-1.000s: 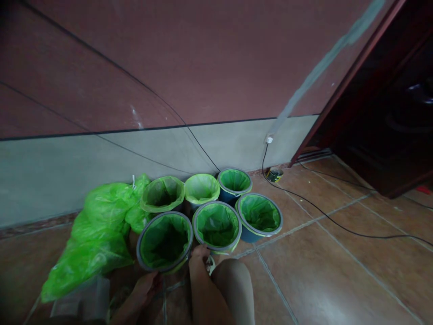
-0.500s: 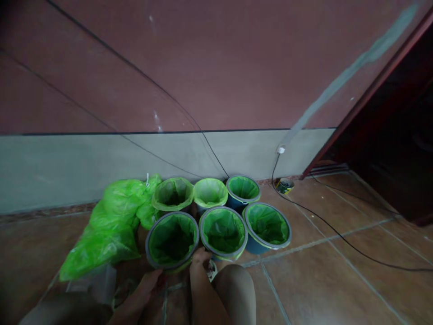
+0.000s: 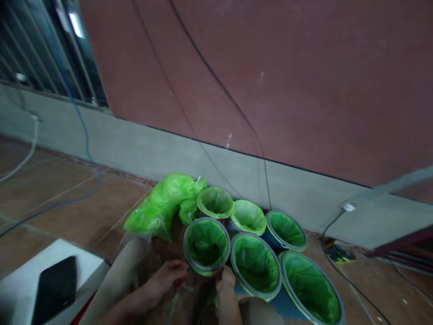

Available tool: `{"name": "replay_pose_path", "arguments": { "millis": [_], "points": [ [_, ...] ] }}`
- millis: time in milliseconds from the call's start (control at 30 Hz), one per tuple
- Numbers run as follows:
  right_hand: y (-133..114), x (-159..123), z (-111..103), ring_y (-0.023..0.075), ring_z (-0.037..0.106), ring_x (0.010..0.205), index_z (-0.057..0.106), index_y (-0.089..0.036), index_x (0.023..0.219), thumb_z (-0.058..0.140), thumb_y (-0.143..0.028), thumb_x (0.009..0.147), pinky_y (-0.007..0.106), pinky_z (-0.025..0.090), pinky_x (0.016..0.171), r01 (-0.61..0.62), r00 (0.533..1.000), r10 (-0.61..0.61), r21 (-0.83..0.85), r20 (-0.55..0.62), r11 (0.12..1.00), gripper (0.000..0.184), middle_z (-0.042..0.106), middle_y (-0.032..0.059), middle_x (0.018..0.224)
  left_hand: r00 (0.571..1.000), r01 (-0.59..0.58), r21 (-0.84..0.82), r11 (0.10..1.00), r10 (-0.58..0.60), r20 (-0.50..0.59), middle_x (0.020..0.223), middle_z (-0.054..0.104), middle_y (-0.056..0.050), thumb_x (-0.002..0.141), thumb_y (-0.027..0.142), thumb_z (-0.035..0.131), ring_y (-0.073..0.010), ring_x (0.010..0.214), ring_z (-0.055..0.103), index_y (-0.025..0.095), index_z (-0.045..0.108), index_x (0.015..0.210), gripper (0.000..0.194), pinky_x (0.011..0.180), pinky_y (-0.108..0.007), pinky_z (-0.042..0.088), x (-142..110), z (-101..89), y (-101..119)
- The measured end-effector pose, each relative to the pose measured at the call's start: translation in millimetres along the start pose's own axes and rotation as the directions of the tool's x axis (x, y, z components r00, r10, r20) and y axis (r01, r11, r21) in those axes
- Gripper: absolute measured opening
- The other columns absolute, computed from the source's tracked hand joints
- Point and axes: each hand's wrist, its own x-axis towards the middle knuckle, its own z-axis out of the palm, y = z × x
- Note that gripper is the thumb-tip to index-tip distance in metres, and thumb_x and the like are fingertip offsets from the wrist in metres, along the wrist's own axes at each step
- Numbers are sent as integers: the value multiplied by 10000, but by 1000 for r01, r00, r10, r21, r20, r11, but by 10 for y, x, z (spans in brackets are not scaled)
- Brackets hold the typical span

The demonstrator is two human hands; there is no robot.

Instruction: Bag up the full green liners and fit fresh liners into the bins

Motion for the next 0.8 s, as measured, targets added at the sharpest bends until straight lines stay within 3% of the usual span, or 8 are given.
{"name": "replay_pose_path", "arguments": {
  "millis": [167, 200, 333, 400, 467, 567, 700, 800],
  "points": [
    [-184, -280, 186, 115, 611, 565, 544, -200, 660, 569, -165, 751, 238, 507, 586, -168, 966, 134, 147, 220, 975, 101, 620, -15, 622, 985, -160, 15, 987, 160, -69, 705, 635, -7, 680, 433, 680, -126, 616, 556, 152, 649, 878, 345, 600, -251, 420, -630, -566, 249],
    [-270, -406, 287, 113, 618, 591, 574, -202, 720, 596, -191, 735, 233, 510, 596, -165, 960, 120, 165, 255, 972, 29, 647, -13, 670, 971, -199, 39, 979, 202, -126, 711, 639, -10, 689, 428, 674, -131, 624, 560, 152, 649, 885, 339, 606, -252, 429, -748, -755, 251],
    [-553, -1250, 862, 109, 608, 615, 618, -182, 953, 702, -301, 679, 218, 489, 575, 48, 904, -123, 187, 409, 981, 311, 688, 17, 806, 865, -213, 112, 971, 240, -441, 792, 684, -45, 703, 382, 618, -183, 696, 613, 157, 636, 885, 290, 646, -283, 474, -1130, -1608, 35],
    [-528, -1767, 1171, 131, 617, 646, 624, -167, 1003, 685, -391, 709, 243, 496, 590, 163, 782, -204, 123, 589, 979, 375, 693, 52, 858, 736, -133, 136, 982, 189, -650, 832, 698, -73, 660, 346, 624, -236, 788, 648, 160, 608, 897, 302, 726, -322, 494, -1253, -2006, -141],
    [-344, -2216, 1456, 162, 644, 726, 636, -156, 1015, 611, -393, 768, 265, 506, 638, 282, 593, -165, -11, 788, 959, 344, 696, 86, 905, 580, -9, 149, 989, 127, -805, 906, 700, -119, 585, 317, 650, -306, 917, 651, 157, 579, 919, 377, 812, -367, 490, -1329, -2325, -299],
    [121, -2634, 1813, 187, 660, 814, 634, -158, 1050, 515, -269, 813, 294, 503, 720, 510, 444, -6, -247, 896, 824, 288, 694, 97, 962, 541, 117, 196, 974, 103, -835, 1023, 680, -188, 593, 325, 627, -369, 1009, 633, 122, 539, 1034, 494, 880, -417, 469, -1359, -2620, -447],
    [680, -2798, 2138, 204, 644, 962, 643, -159, 990, 471, -110, 759, 308, 459, 867, 642, 502, 118, -460, 857, 613, 292, 690, 98, 992, 474, 168, 199, 965, 98, -875, 1228, 584, -268, 631, 273, 580, -395, 1178, 549, 76, 487, 1149, 561, 956, -429, 434, -1276, -2767, -484],
    [891, -2822, 2277, 209, 654, 911, 645, -181, 932, 470, -114, 746, 305, 476, 805, 641, 517, 155, -501, 842, 581, 264, 695, 84, 928, 460, 162, 183, 970, 90, -883, 1228, 583, -268, 626, 239, 589, -390, 1201, 534, 71, 486, 1160, 569, 972, -413, 427, -1189, -2811, -480]
  ]
}}
